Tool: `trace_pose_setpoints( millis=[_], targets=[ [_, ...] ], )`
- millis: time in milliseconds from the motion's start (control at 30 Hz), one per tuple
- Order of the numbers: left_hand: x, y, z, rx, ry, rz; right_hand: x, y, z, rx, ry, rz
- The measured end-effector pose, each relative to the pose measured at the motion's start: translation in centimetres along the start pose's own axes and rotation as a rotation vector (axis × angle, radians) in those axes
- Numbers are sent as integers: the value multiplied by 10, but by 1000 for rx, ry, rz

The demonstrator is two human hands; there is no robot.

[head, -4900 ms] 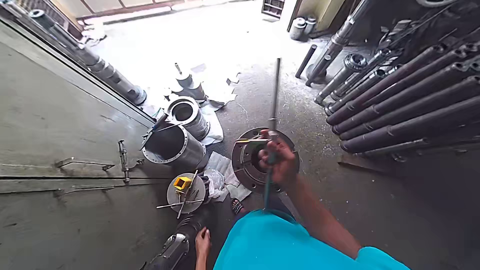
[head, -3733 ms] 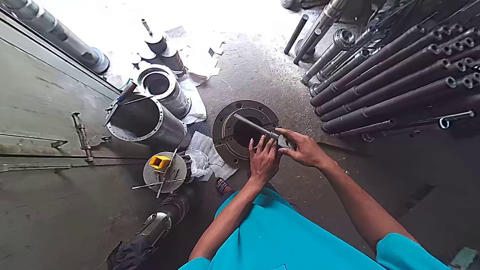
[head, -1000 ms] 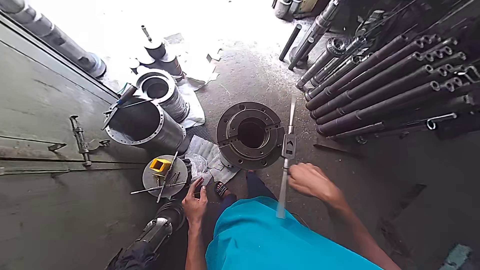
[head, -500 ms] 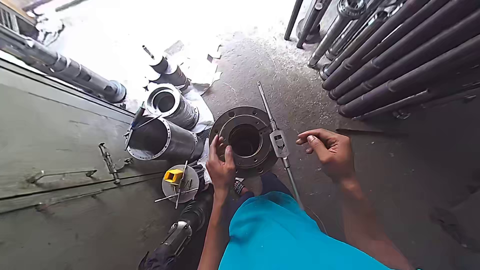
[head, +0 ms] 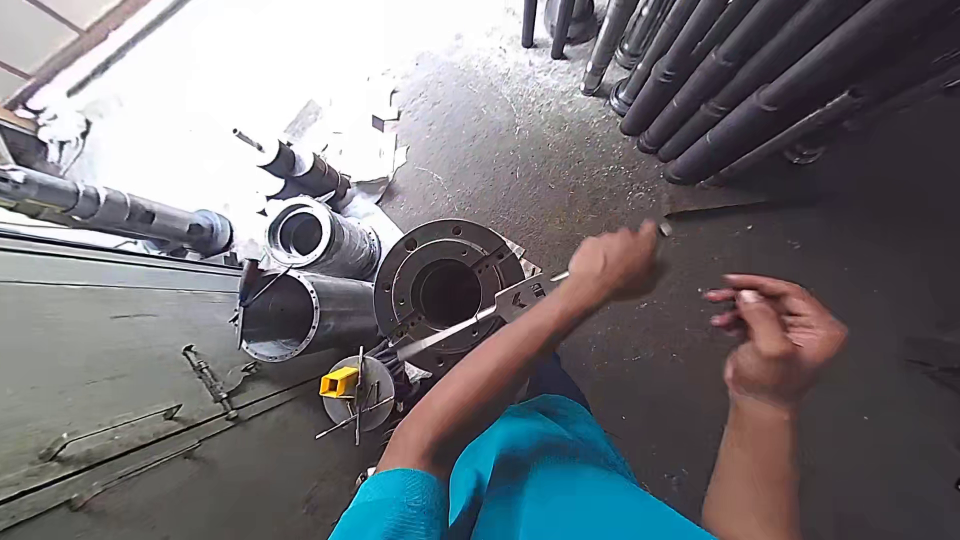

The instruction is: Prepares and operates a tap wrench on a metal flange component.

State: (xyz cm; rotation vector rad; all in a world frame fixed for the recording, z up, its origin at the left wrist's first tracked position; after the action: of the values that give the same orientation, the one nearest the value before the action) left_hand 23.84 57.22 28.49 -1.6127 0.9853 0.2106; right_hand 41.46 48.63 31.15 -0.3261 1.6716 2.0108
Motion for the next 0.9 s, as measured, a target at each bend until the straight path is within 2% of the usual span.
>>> trace_pose_setpoints(
  millis=[100,167,200,300,433,500,567,633,733,800,900],
  targets=[
    [63,-18,-88,304,216,58,-44,-14,-43,110,-238,60],
    [83,-2,-155,475,223,99,-47,-28,-66,190,-271,82],
    [83,13,-186,492,185,86,-42,-34,-78,233,-253,77],
    [43,68,-262,347,-27,-28,-11,-46,-103,354,-152,89],
    [-41,145,-322,-68,-495,221,28,-38,-102,412,-62,205],
    [-69,174,-331,-168,-766,250,37,-35,-98,374,-27,212],
    [-85,187,-309,-283,-939,240,43,-38,-90,366,-16,224],
    [-94,187,-257,-424,-938,206,45,-44,-84,384,-12,223],
    [-111,167,-138,-477,-730,61,37,-57,-75,407,-38,222],
    [-122,137,-56,-416,-509,44,25,-66,-72,421,-76,214],
    [-85,71,20,-283,-276,191,1,-80,-79,467,-145,198]
  ],
)
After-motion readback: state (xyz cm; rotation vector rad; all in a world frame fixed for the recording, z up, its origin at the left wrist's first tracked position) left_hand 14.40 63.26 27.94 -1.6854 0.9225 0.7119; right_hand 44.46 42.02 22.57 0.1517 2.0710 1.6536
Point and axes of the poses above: each hand's wrist, its own z-axis towards the middle knuckle, its own x-axis out of the palm, y = z × x, the point moved 5 cm from there along z, towards the middle knuckle, and after that the axes turned 14 degrees about -z, right-handed, at the moved point
